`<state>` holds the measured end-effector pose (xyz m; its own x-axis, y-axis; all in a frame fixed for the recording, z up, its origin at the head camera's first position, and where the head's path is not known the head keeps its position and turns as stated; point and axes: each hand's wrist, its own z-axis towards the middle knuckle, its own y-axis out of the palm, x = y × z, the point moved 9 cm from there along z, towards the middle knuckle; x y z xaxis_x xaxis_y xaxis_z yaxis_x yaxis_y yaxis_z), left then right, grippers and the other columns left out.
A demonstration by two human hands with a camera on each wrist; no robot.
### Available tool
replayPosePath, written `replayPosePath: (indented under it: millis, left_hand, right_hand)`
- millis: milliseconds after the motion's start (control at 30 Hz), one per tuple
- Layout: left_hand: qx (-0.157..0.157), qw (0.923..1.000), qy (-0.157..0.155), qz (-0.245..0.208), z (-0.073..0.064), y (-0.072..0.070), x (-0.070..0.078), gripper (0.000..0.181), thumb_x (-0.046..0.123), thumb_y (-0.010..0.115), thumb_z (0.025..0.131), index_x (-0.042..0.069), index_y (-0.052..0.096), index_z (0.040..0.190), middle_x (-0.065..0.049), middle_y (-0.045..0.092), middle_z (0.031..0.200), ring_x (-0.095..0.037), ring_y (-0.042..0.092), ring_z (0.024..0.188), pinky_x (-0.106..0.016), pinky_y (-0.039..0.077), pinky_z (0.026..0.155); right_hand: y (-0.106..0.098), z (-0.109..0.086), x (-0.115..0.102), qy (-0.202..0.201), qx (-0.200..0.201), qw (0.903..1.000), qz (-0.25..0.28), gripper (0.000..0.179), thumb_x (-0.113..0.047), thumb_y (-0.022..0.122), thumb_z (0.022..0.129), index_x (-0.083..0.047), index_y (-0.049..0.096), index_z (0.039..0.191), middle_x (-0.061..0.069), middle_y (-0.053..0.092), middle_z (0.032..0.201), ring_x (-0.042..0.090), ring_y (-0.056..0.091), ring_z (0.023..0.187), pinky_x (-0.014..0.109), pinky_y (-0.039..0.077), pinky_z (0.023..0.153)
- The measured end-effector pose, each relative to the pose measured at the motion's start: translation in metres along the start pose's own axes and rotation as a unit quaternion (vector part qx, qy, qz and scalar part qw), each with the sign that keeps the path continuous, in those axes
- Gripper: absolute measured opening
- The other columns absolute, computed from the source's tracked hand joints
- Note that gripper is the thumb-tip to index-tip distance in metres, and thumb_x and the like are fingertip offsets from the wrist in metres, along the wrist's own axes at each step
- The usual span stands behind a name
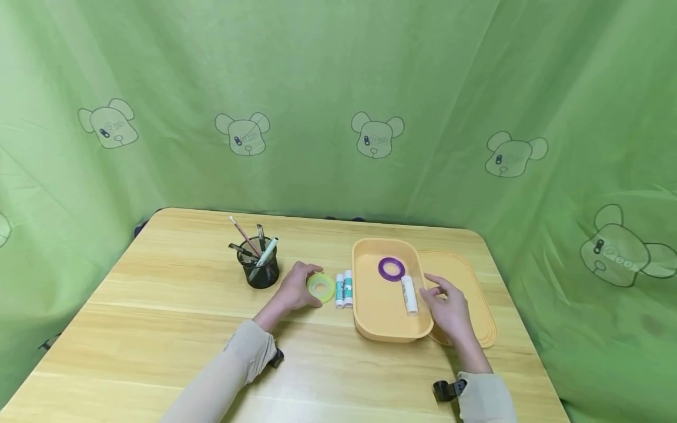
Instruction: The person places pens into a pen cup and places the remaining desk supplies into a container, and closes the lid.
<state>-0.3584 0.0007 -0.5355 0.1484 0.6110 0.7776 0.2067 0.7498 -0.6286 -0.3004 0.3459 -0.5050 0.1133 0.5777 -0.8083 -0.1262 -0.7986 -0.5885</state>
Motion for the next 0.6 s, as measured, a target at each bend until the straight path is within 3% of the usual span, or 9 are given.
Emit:
replayPosePath:
  millis: [267,467,600]
  left_hand:
    - [-0.008,0.9978,-0.025,-0.062,0.001,-0.003,-0.010,0.080,0.003,0.098,0.058,0.009,0.066,0.132,-0.018,0.060,0.129,-0.034,0.058,0.118,-0.051,0.048,0.111]
    - [-0.020,0.9872,-0.050,-0.151,0.001,-0.004,-0.013,0.084,-0.005,0.094,0.060,0.012,0.063,0.136,-0.019,0.064,0.123,-0.030,0.062,0.105,-0.039,0.061,0.089]
    - [-0.010,0.9834,-0.059,-0.171,0.001,-0.009,-0.009,0.082,-0.003,0.095,0.062,0.016,0.064,0.136,-0.019,0.062,0.127,-0.030,0.061,0.107,-0.034,0.061,0.084]
  right_hand:
    - [0.001,0.000,0.002,0.009,-0.005,0.9999,-0.001,0.052,-0.028,0.061,0.105,-0.008,0.051,0.152,0.020,0.059,0.114,0.014,0.063,0.074,0.024,0.054,0.057]
    - [0.000,0.000,0.000,0.009,-0.005,0.9999,0.000,0.053,-0.028,0.061,0.105,-0.007,0.050,0.152,0.021,0.060,0.115,0.013,0.063,0.073,0.024,0.055,0.057]
    - [0.000,-0.001,-0.001,0.010,-0.007,0.9999,0.005,0.053,-0.028,0.062,0.105,-0.007,0.050,0.152,0.021,0.060,0.114,0.011,0.062,0.070,0.024,0.054,0.055]
